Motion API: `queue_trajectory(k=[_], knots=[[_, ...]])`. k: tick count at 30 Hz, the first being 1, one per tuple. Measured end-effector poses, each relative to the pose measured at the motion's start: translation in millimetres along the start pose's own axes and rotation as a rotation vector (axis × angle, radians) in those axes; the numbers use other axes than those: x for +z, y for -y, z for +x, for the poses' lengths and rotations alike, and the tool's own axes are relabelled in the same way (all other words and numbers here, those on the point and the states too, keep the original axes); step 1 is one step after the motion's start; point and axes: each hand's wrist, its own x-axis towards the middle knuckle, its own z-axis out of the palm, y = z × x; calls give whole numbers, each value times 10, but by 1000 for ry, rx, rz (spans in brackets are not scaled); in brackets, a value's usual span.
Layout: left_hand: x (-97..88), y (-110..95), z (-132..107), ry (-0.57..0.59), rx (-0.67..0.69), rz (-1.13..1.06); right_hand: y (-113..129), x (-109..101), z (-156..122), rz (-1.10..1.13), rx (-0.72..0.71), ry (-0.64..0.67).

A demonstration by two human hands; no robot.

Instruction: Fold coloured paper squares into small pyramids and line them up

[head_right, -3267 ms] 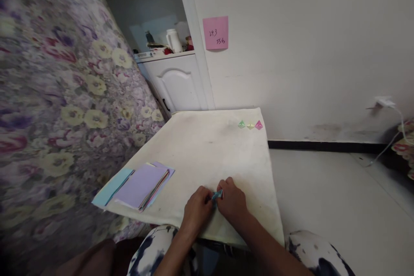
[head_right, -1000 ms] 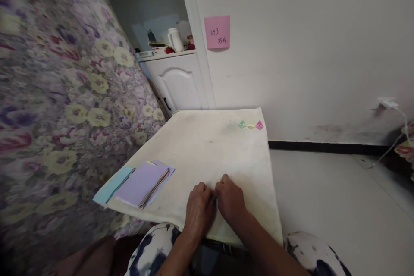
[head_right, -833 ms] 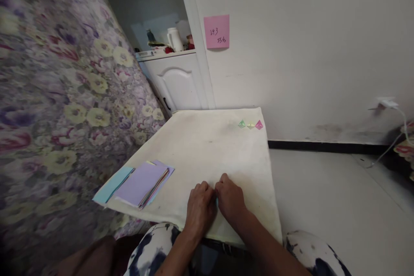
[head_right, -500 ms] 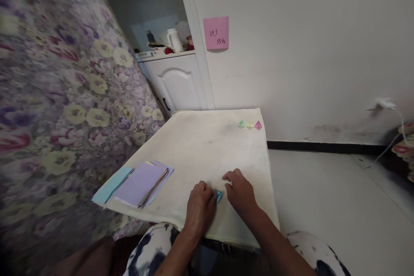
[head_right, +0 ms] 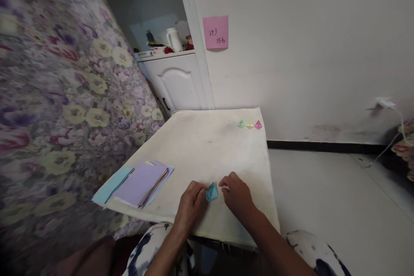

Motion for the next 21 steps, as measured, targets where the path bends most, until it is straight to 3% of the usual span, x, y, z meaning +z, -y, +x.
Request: queue_trajectory(k=[8,21], knots=[[1,194,1,-88,-75,-100,74,14,2,-43,15,46],[137,161,4,7,-60,-2,145,209,-41,-159,31,97]])
